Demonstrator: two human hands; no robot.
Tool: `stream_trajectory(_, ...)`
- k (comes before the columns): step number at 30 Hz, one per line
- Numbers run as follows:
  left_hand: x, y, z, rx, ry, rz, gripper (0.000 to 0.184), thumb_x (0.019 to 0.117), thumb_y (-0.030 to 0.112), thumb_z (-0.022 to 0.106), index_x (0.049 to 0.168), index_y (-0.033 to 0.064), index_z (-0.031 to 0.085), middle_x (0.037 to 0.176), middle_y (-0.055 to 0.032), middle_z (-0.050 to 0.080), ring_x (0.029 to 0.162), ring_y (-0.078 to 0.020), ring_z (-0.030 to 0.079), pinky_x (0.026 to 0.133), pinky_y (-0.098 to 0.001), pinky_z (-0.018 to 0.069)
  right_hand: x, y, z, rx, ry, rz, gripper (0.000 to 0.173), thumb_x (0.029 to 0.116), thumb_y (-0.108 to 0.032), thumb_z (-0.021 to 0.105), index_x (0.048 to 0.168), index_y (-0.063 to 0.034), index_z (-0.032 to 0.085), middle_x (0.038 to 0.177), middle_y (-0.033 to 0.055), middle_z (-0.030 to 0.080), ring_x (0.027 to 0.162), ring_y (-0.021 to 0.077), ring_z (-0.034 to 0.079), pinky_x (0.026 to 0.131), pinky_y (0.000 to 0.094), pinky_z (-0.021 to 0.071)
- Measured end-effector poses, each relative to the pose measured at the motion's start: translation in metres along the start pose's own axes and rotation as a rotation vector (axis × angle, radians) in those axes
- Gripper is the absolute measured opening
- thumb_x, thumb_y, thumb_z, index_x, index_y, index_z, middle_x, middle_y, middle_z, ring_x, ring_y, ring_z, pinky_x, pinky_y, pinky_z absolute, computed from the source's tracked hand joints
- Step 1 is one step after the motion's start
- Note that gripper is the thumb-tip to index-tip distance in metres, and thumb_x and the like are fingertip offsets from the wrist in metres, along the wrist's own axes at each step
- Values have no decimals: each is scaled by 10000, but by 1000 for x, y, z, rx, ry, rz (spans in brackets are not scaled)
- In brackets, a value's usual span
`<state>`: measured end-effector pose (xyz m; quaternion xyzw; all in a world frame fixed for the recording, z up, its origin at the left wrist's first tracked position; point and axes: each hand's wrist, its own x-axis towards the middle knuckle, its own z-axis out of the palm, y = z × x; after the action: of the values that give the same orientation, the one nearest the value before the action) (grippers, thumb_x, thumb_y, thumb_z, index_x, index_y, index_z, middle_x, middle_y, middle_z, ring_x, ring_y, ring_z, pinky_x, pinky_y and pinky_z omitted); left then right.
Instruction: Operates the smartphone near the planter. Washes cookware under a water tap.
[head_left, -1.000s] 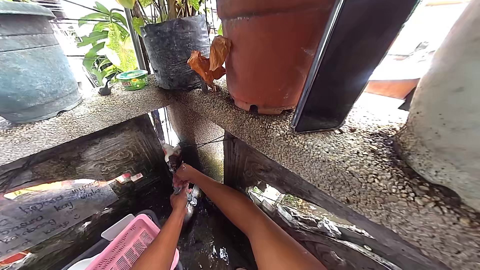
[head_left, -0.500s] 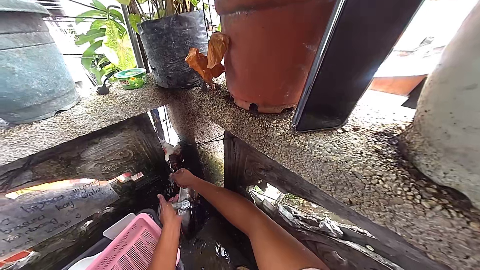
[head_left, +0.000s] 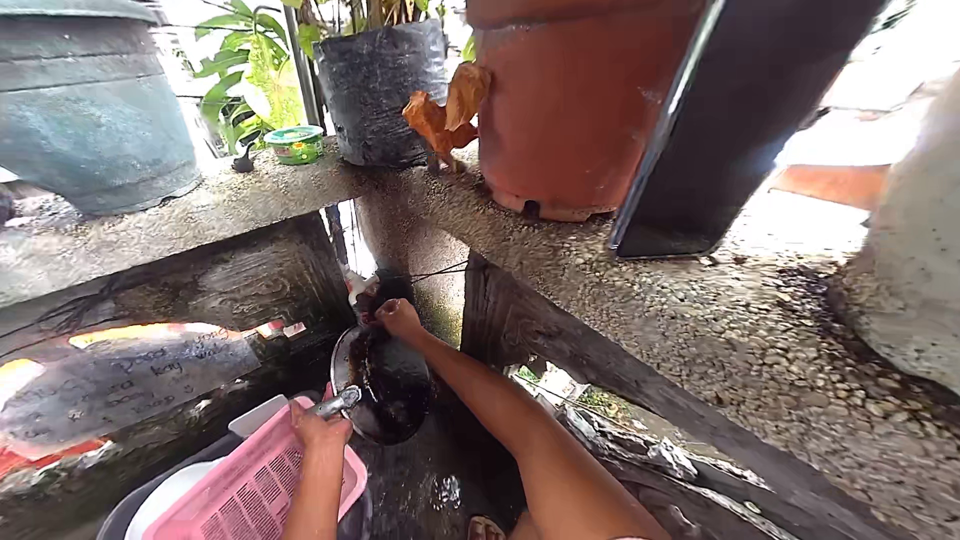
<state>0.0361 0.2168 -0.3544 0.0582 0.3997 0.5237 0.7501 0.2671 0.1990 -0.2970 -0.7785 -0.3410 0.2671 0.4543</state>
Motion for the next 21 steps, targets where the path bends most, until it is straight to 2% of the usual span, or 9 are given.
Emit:
stream_trajectory(1, -6, 8, 2, 0, -2, -1, 686, 1024, 672, 362, 1433, 128, 446, 1335, -145, 590, 1149, -282, 608, 912, -555, 531, -1, 6, -2, -76, 16, 16, 335, 1000, -311, 594, 1194, -76, 732, 1210, 160, 720, 1168, 298, 672, 1030, 545, 519)
stream_trajectory(3, -18, 30, 6, 5, -19, -9, 671, 1029, 660, 369, 1426, 123, 440, 1293, -154, 597, 1107, -284, 621, 888, -541, 545, 2, 29, 5, -89, 17, 56, 376, 1022, -369, 585, 1233, -89, 721, 1238, 183, 708, 1198, 345, 656, 1040, 593, 497)
stream_trajectory(7, -46, 84, 15, 17, 4, 22, 710, 1033, 642, 406, 1507, 114, 367, 1405, -193, 562, 1210, -330, 614, 951, -553, 539, 2, 60, 43, 113, 18, 123, 498, 1066, -446, 500, 1164, -4, 710, 1142, 248, 698, 1101, 388, 662, 955, 628, 506)
stream_trajectory(9, -54, 113, 12, 5, 15, 51, 746, 1001, 685, 440, 1506, 140, 377, 1405, -173, 580, 1209, -326, 629, 945, -545, 549, -6, 52, 56, 219, -37, 241, 571, 1071, -497, 473, 1206, 25, 660, 1119, 243, 675, 1011, 358, 661, 883, 584, 534)
stream_trajectory(10, -56, 128, 10, -5, 5, 66, 763, 985, 704, 456, 1513, 158, 386, 1405, -159, 588, 1200, -321, 640, 946, -541, 555, -8, 47, 59, 248, -87, 288, 566, 1064, -513, 470, 1245, -1, 631, 1073, 202, 666, 915, 311, 659, 805, 531, 560)
stream_trajectory(11, -60, 143, 6, -11, -14, 87, 776, 976, 714, 464, 1519, 166, 386, 1402, -158, 591, 1190, -323, 646, 947, -544, 561, -10, 44, 60, 267, -149, 325, 546, 1056, -500, 485, 1277, -22, 628, 1070, 188, 689, 886, 297, 689, 787, 511, 592)
stream_trajectory(15, -95, 218, -3, -92, -61, 210, 761, 970, 732, 434, 1418, 119, 491, 1191, -143, 679, 1011, -272, 686, 851, -502, 581, -7, 36, 67, 188, -407, 279, 423, 1078, -321, 455, 1348, -20, 578, 1161, 162, 707, 959, 253, 726, 835, 431, 615)
stream_trajectory(18, -130, 289, -19, -161, -105, 321, 746, 984, 723, 426, 1383, 98, 511, 1122, -156, 685, 919, -263, 700, 788, -458, 598, -5, 11, 82, 69, -458, 206, 315, 1043, -160, 531, 1301, 10, 590, 1027, 105, 709, 832, 169, 708, 749, 343, 617)
stream_trajectory(21, -178, 360, -54, -95, -114, 459, 721, 1028, 667, 394, 1355, 39, 529, 1107, -173, 699, 925, -258, 713, 809, -432, 601, -32, -13, 88, 7, -447, 197, 232, 1081, -190, 463, 1214, -35, 571, 878, -3, 643, 738, 68, 647, 679, 247, 567)
